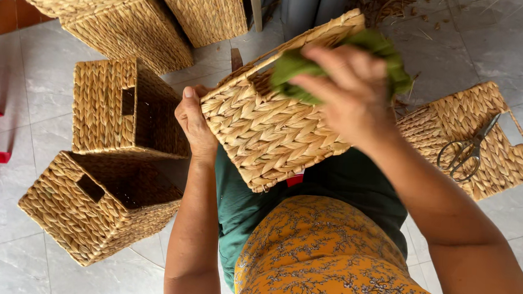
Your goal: The person sits with a woven water-hyacinth basket on their lap and wipes its interior and exterior with a green cloth, turning the basket to reach different sides, then holds it up at the end. Other finished baskets and raw stalks are visible around the workspace.
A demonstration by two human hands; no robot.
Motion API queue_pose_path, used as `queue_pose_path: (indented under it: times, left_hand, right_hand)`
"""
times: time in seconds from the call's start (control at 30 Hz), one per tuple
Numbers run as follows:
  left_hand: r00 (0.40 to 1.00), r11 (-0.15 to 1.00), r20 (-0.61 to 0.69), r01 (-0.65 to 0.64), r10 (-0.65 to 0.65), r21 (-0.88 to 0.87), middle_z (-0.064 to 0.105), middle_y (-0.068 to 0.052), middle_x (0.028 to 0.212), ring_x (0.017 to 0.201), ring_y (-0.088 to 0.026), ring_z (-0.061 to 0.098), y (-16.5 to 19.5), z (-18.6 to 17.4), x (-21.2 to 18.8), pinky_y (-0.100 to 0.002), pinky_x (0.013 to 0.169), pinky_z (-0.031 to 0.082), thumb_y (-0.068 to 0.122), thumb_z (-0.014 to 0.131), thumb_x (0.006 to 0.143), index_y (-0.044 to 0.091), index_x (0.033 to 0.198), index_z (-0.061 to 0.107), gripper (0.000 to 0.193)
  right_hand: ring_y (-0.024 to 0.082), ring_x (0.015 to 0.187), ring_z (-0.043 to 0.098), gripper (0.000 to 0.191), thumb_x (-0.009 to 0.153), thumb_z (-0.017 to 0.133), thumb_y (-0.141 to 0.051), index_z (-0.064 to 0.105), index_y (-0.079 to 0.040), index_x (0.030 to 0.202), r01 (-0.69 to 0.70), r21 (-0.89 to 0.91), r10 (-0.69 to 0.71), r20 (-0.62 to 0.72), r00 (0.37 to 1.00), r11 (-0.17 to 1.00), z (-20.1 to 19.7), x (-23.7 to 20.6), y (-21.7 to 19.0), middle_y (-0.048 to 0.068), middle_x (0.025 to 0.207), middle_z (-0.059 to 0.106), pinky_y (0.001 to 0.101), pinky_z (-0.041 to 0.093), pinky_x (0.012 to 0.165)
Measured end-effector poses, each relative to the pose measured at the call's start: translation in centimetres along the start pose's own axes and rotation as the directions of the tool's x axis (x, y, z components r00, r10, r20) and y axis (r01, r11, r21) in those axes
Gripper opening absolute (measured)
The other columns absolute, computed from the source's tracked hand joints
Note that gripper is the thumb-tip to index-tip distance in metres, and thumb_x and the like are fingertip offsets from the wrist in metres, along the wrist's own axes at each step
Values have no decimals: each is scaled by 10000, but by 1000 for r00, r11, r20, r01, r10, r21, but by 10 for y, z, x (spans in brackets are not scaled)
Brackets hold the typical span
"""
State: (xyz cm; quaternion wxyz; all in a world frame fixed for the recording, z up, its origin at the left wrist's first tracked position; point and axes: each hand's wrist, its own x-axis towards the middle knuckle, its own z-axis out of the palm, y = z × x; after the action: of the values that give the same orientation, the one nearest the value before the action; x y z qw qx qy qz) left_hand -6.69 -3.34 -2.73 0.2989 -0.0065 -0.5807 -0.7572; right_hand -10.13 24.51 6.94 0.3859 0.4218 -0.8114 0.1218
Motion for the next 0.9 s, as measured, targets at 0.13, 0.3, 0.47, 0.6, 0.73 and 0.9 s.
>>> queue_pose_path:
  times: [0.13,0.3,0.47,0.6,0.73,0.9]
  left_hand:
    - [999,993,10,-44,46,-113,491,8,720,666,-83,383,-5,6,0,-317,631,333,415,495,1138,48,727,474,551]
    - [1000,985,-18,-3,0,-170,481,12,731,675,-80,378,-5,0,-3,-313,639,330,389,495,1145,56,745,473,521]
    - [1000,988,-23,-13,10,-153,577,-23,709,631,-86,453,-4,-4,-1,-292,595,375,378,484,1130,27,756,586,522]
    - [1000,974,27,-3,10,-225,588,-40,780,702,-114,469,-6,-8,-3,-324,666,401,372,519,1160,23,770,568,525]
    - [1000,1000,-5,21,-21,19,632,-17,777,709,-99,521,-14,-15,-2,-308,690,435,438,465,1109,-19,870,667,554]
    - [999,999,18,27,-27,23,577,-3,748,690,-99,478,-12,-11,0,-290,657,406,441,478,1158,-6,811,628,585]
  right_hand:
    - [243,1381,486,438,908,792,42,771,-190,1279,-189,52,185,88,979,981,-10,-17,9,20,1496,607,420,357,1094]
    - [273,1398,416,393,850,818,-25,756,-216,1188,-143,171,130,89,988,975,17,-12,-57,-1,1465,540,465,346,1111]
    - [264,1397,408,399,843,823,-134,739,-173,1232,21,461,-108,162,981,887,30,10,-125,3,1492,483,477,352,1083]
    - [199,1373,430,336,882,803,-139,757,-216,1206,70,433,-137,126,982,899,27,9,-114,-31,1510,476,453,356,1124]
    - [187,1270,504,303,883,823,-70,797,-237,1135,-78,224,58,95,994,972,2,-15,-53,-35,1450,564,392,363,1058]
    - [310,1346,518,358,911,790,86,761,-111,1209,-437,266,473,-90,876,859,-30,-47,3,96,1494,570,398,469,1140]
